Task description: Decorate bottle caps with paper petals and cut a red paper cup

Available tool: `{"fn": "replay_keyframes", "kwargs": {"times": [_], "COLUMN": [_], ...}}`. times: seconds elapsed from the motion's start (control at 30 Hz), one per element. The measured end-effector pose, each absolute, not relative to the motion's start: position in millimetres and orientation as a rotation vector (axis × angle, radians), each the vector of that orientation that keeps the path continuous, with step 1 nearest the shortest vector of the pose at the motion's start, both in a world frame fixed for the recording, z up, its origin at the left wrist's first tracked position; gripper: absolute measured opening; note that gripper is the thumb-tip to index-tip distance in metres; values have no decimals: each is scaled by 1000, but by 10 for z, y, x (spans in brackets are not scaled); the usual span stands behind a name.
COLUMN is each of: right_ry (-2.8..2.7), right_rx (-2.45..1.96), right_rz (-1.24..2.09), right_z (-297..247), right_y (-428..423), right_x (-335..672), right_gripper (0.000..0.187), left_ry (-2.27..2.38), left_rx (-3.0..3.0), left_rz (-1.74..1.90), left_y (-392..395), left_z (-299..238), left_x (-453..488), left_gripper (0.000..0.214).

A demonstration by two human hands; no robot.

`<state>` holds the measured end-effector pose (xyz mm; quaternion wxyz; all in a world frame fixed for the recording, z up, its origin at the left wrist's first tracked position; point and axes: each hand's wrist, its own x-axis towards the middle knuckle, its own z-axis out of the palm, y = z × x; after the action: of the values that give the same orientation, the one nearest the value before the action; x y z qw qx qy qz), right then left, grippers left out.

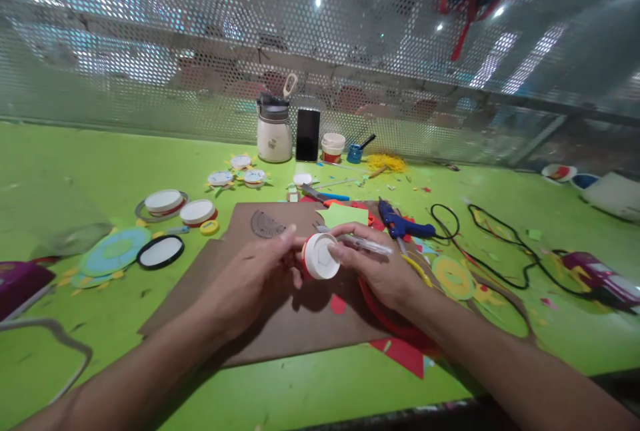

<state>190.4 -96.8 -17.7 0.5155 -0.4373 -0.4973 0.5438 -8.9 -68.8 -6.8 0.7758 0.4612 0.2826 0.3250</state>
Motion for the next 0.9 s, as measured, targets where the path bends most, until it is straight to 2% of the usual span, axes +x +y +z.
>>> {"fn": "replay_keyframes", "kwargs": {"times": [0.07, 0.17, 0.37, 0.6, 0.9], "right_ry": [-1188, -1183, -1249, -1354, -1413], "right_rx": [-1052, -1068, -1087, -1148, -1128], "right_rz": [1303, 1292, 1210, 1009, 979], "right_z": [-175, -177, -153, -90, -105], "right_y": [-965, -966, -991, -971, -953], "right_x": [1905, 1905, 1902, 1900, 1942], "right_gripper": [25, 26, 22, 16, 12], "left_ry": [591, 607, 732, 810, 851], "left_rx": [965, 946, 998, 1006, 987], "left_rz": [727, 750, 709, 678, 694], "left_y": [-666, -654, -670, -642, -596], "left_z": [-78, -89, -72, -51, -135], "left_x": [-90, -93, -109, -98, -97], "left_gripper": [51, 49, 26, 30, 39]}}
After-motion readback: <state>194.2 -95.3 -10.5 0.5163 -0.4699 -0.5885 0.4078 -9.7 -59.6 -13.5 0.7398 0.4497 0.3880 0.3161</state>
